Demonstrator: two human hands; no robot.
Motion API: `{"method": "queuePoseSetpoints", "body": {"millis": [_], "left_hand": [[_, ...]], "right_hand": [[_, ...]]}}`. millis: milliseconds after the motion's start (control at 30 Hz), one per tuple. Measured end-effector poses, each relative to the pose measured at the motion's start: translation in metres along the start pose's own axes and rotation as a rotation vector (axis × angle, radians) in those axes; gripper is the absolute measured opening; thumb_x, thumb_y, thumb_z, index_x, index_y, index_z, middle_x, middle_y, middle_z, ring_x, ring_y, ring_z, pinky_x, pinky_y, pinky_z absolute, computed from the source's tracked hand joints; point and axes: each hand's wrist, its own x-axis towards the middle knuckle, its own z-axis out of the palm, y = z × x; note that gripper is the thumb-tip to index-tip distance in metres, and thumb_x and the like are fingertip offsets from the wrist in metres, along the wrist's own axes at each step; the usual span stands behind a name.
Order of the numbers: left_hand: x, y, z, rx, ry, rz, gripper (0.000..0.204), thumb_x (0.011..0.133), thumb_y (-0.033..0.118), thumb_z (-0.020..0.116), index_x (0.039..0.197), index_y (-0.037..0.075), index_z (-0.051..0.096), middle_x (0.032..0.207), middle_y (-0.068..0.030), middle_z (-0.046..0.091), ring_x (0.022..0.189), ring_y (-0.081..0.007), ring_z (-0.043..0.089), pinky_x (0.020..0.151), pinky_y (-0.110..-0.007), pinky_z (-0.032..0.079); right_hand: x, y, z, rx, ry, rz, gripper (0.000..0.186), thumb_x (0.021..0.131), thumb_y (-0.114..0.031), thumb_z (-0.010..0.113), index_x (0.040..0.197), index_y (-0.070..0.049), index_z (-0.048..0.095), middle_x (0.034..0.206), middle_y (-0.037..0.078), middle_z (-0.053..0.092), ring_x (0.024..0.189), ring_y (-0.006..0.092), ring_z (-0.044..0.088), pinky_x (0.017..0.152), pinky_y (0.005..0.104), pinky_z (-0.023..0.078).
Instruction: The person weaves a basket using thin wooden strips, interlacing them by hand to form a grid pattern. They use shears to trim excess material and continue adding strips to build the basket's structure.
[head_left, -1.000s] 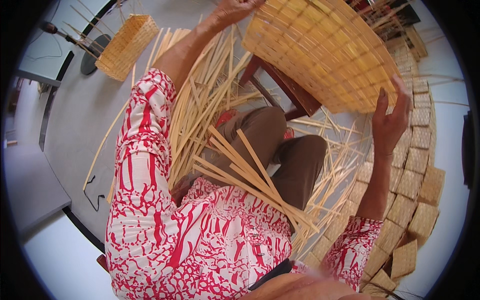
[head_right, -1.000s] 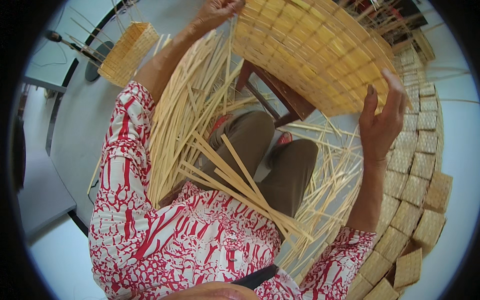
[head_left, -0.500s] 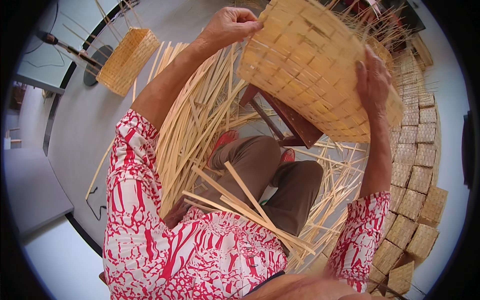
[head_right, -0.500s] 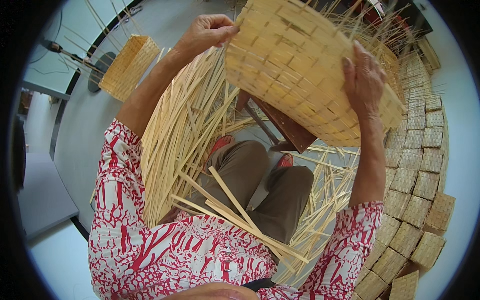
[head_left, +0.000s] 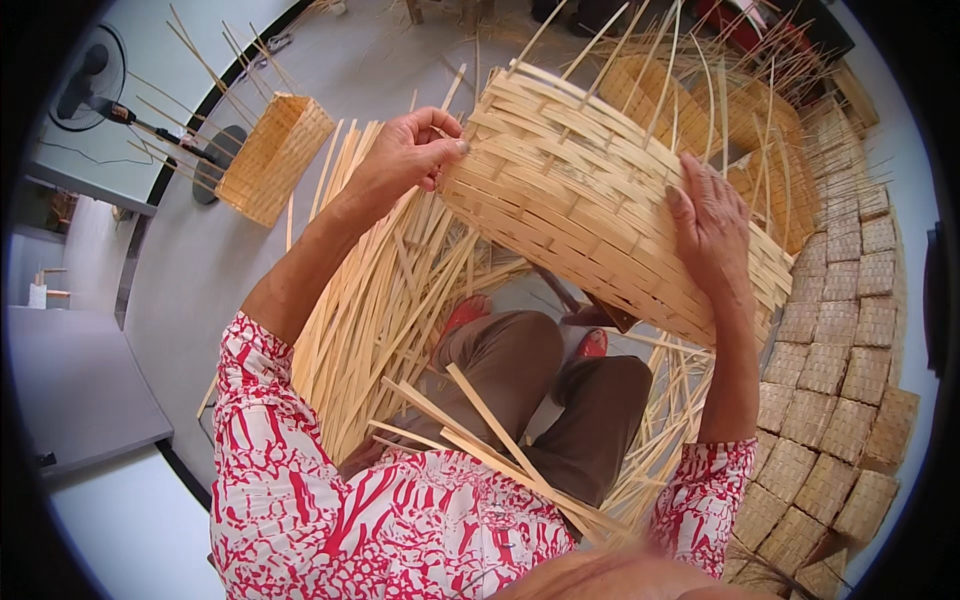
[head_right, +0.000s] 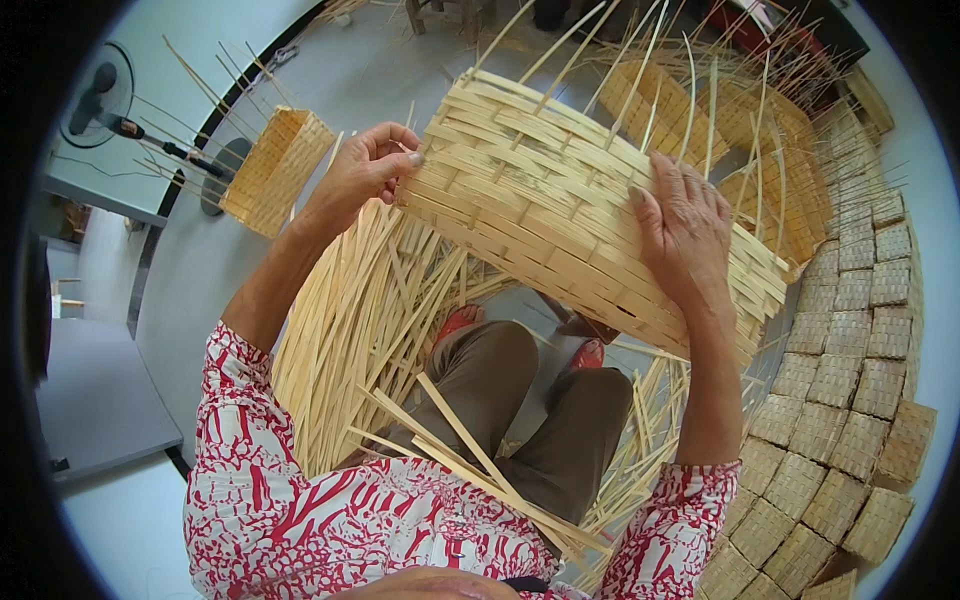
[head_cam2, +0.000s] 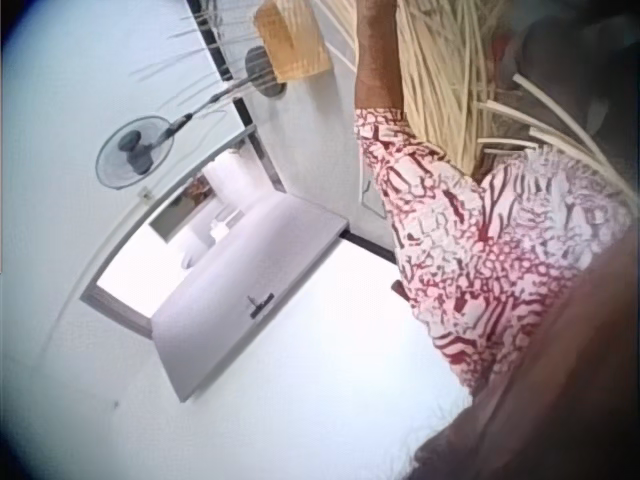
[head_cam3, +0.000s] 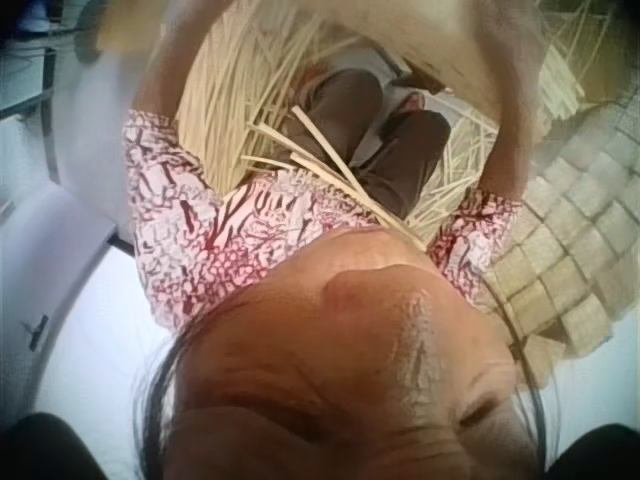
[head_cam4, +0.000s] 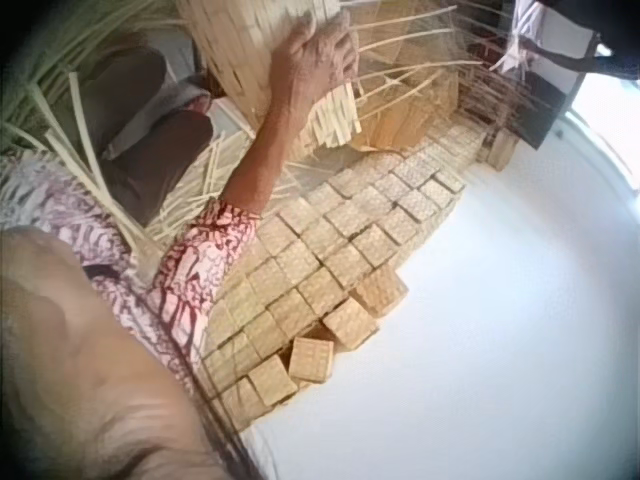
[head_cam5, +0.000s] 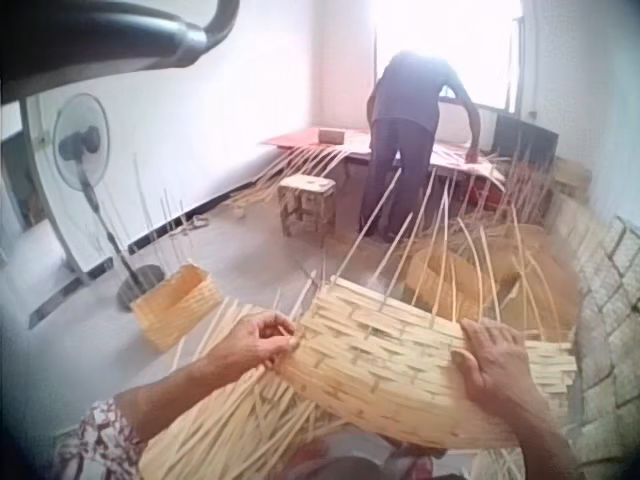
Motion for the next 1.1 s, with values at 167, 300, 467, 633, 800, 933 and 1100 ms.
{"method": "queuePoseSetpoints", "body": {"millis": [167,300,467,633,800,933,1100], "left_hand": [[-0.029,-0.002,0.003,0.02,0.063,-0.002,0.021,0.095,0.02,0.066,0.111,0.007,0.062,0.081,0.0051,0.059,0.067,-0.0012,0.053,0.058,-0.017,0.044],[-0.041,-0.003,0.004,-0.05,0.061,-0.003,0.02,0.096,0.02,0.065,0.111,0.007,0.062,0.081,0.0057,0.059,0.068,-0.001,0.052,0.06,-0.017,0.044],[-0.047,-0.011,0.009,-0.123,0.091,0.024,0.022,0.097,0.023,0.067,0.111,0.007,0.063,0.084,0.0051,0.06,0.074,-0.002,0.053,0.066,-0.019,0.045],[-0.049,-0.021,0.024,-0.174,0.137,0.156,0.022,0.095,0.022,0.071,0.109,0.005,0.066,0.091,0.0032,0.064,0.083,-0.0044,0.057,0.076,-0.022,0.048],[0.001,-0.02,0.049,-0.27,0.14,0.346,0.015,0.093,0.012,0.071,0.106,0.004,0.068,0.093,0.002,0.067,0.085,-0.006,0.059,0.082,-0.024,0.049],[0.061,-0.027,0.062,-0.379,0.173,0.404,0.014,0.092,0.012,0.072,0.104,0.004,0.069,0.09,0.002,0.067,0.081,-0.0057,0.059,0.076,-0.023,0.049],[0.077,-0.031,0.059,-0.365,0.17,0.422,0.022,0.091,0.016,0.076,0.107,0.004,0.068,0.09,0.0008,0.067,0.079,-0.0063,0.059,0.072,-0.022,0.049]], "right_hand": [[-0.008,-0.019,-0.009,-0.048,0.038,-0.044,0.049,0.102,-0.04,0.049,0.138,-0.007,0.053,0.136,0.016,0.058,0.129,0.0347,0.05,0.11,0.046,0.032],[-0.014,-0.03,-0.016,-0.072,0.044,-0.039,0.048,0.101,-0.038,0.051,0.138,-0.006,0.052,0.137,0.016,0.057,0.13,0.0342,0.05,0.111,0.0465,0.032],[-0.022,-0.036,-0.025,-0.064,0.055,-0.037,0.049,0.099,-0.034,0.055,0.139,-0.006,0.051,0.137,0.017,0.057,0.129,0.0338,0.05,0.111,0.047,0.032],[-0.02,-0.041,-0.045,-0.135,0.196,-0.063,0.049,0.096,-0.027,0.062,0.139,-0.006,0.052,0.135,0.016,0.058,0.128,0.0326,0.051,0.111,0.0463,0.031],[-0.005,-0.028,-0.083,-0.21,0.374,-0.098,0.049,0.092,-0.022,0.066,0.137,-0.009,0.054,0.133,0.013,0.06,0.124,0.0314,0.054,0.11,0.0472,0.034],[-0.003,-0.02,-0.098,-0.244,0.382,-0.132,0.05,0.09,-0.016,0.068,0.138,-0.012,0.055,0.134,0.012,0.06,0.123,0.03,0.055,0.108,0.0444,0.037],[-0.036,-0.025,-0.122,-0.25,0.434,-0.085,0.04,0.089,-0.008,0.069,0.128,-0.014,0.064,0.12,0.009,0.068,0.112,0.0277,0.062,0.101,0.0413,0.042]]}}
